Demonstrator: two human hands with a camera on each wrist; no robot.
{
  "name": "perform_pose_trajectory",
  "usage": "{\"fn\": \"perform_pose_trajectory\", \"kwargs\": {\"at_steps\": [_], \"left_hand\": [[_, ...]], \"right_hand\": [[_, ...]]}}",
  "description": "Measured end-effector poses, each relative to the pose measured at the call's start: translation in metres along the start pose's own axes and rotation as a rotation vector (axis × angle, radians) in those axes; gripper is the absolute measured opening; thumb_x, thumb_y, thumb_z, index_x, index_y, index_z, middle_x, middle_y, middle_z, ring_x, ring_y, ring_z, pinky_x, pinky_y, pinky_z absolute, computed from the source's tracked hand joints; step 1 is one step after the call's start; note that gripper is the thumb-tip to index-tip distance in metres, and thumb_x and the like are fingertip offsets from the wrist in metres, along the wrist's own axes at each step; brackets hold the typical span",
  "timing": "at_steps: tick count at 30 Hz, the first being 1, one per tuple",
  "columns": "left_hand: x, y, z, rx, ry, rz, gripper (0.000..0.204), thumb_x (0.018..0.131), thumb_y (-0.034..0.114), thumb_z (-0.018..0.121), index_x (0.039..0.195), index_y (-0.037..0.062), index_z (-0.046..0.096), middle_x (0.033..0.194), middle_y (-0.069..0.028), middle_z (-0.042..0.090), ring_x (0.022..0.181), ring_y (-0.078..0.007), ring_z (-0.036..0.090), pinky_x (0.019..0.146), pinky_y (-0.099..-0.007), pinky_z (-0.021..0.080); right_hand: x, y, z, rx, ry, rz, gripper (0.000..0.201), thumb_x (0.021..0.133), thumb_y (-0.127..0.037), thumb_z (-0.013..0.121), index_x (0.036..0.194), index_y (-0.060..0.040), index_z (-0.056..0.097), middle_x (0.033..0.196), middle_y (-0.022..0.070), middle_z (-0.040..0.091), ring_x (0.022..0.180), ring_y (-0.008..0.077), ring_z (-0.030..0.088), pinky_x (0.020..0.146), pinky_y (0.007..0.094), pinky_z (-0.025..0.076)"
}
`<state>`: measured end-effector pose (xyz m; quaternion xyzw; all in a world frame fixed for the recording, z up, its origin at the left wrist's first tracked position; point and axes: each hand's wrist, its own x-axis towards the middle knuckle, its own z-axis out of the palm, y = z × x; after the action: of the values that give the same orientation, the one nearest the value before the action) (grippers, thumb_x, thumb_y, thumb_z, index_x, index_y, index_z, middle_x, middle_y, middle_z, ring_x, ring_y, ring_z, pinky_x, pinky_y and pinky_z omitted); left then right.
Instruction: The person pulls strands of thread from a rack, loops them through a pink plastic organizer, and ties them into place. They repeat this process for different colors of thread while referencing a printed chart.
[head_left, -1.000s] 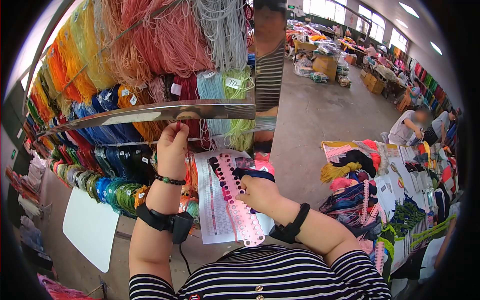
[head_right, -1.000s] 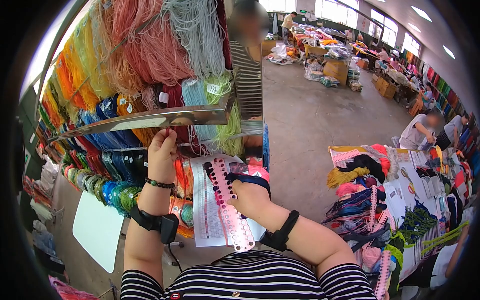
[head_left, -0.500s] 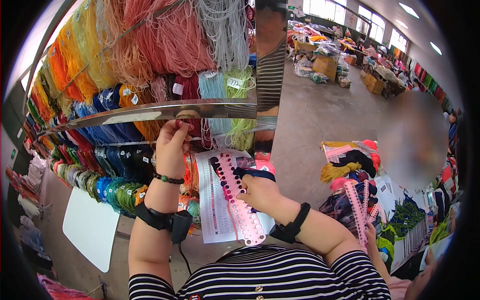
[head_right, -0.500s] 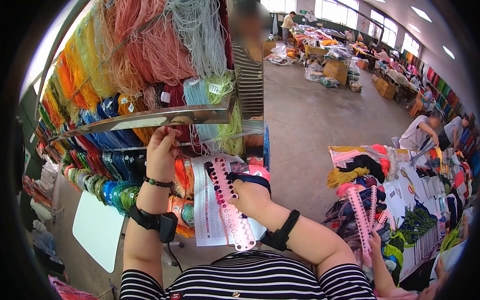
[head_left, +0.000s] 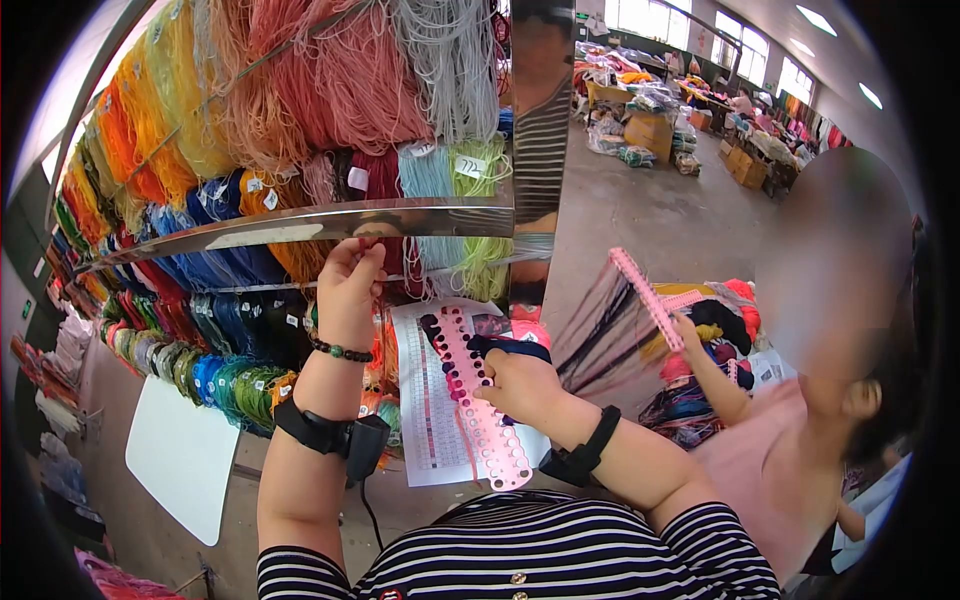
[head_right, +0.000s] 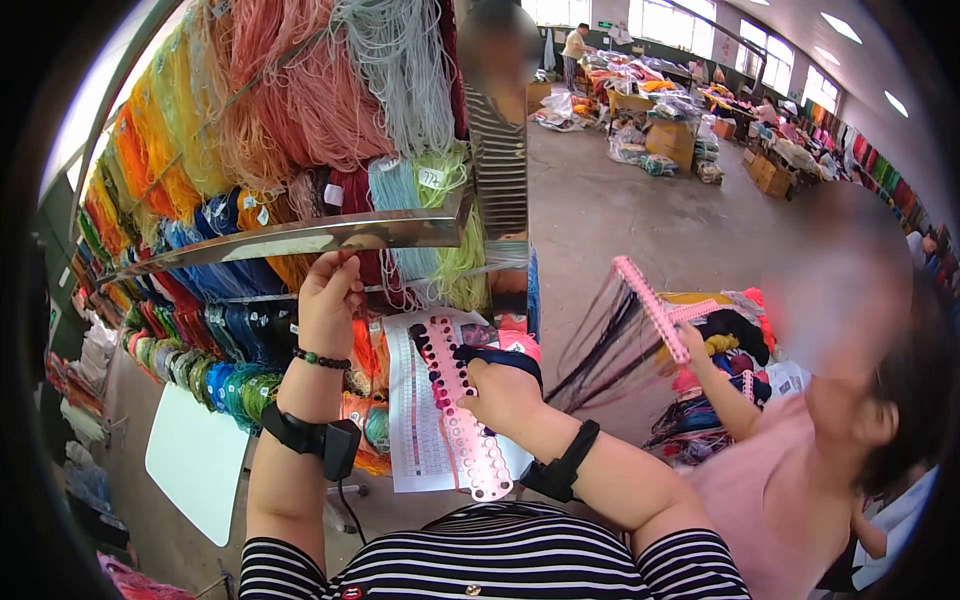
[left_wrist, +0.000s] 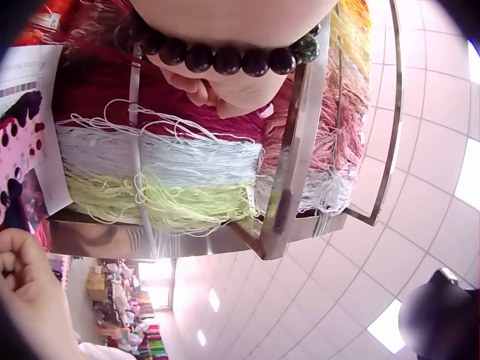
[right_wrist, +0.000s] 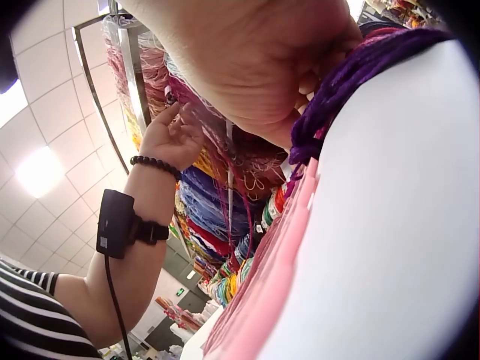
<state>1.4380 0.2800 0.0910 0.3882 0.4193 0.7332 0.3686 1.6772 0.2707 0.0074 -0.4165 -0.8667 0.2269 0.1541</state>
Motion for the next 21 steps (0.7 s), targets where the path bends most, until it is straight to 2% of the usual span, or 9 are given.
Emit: {"fn": "perform_pose_trajectory", "kwargs": {"at_steps": [3, 9, 15, 21], "left_hand": [[0.0012, -0.001, 0.0004, 0.003, -0.01, 0.009, 0.019, 0.086, 0.011, 0.067, 0.103, 0.0064, 0.058, 0.082, 0.0057, 0.055, 0.063, -0.0031, 0.048, 0.054, -0.0171, 0.036], [-0.0063, 0.0015, 0.0028, 0.0, -0.015, -0.001, 0.02, 0.086, 0.007, 0.063, 0.105, 0.0038, 0.059, 0.085, 0.0043, 0.056, 0.063, -0.003, 0.046, 0.055, -0.0166, 0.035], [-0.0072, 0.0006, 0.0032, 0.019, -0.004, 0.02, 0.024, 0.084, 0.009, 0.064, 0.107, 0.0021, 0.06, 0.082, 0.0033, 0.055, 0.063, -0.0028, 0.043, 0.053, -0.0174, 0.033], [-0.0054, -0.0026, 0.0078, 0.082, 0.013, 0.07, 0.025, 0.085, 0.008, 0.065, 0.108, -0.0027, 0.06, 0.092, -0.0008, 0.061, 0.077, -0.0066, 0.054, 0.067, -0.0191, 0.042]], "right_hand": [[-0.0003, -0.0001, 0.0, 0.009, 0.005, 0.0, 0.034, 0.074, -0.031, 0.071, 0.089, -0.0051, 0.055, 0.076, 0.0138, 0.064, 0.074, 0.0336, 0.063, 0.063, 0.0436, 0.047], [0.0005, 0.0048, 0.0061, 0.005, 0.049, -0.005, 0.033, 0.072, -0.032, 0.072, 0.087, -0.0067, 0.056, 0.074, 0.0117, 0.063, 0.071, 0.0312, 0.062, 0.061, 0.0414, 0.047], [0.0008, 0.0035, 0.0055, 0.004, 0.042, 0.009, 0.034, 0.072, -0.033, 0.073, 0.085, -0.0069, 0.056, 0.072, 0.0112, 0.062, 0.069, 0.0313, 0.062, 0.059, 0.0421, 0.046], [0.001, 0.0059, 0.0088, 0.006, 0.072, -0.016, 0.034, 0.071, -0.032, 0.073, 0.085, -0.0071, 0.055, 0.07, 0.0105, 0.062, 0.067, 0.0313, 0.061, 0.058, 0.0423, 0.045]]}}
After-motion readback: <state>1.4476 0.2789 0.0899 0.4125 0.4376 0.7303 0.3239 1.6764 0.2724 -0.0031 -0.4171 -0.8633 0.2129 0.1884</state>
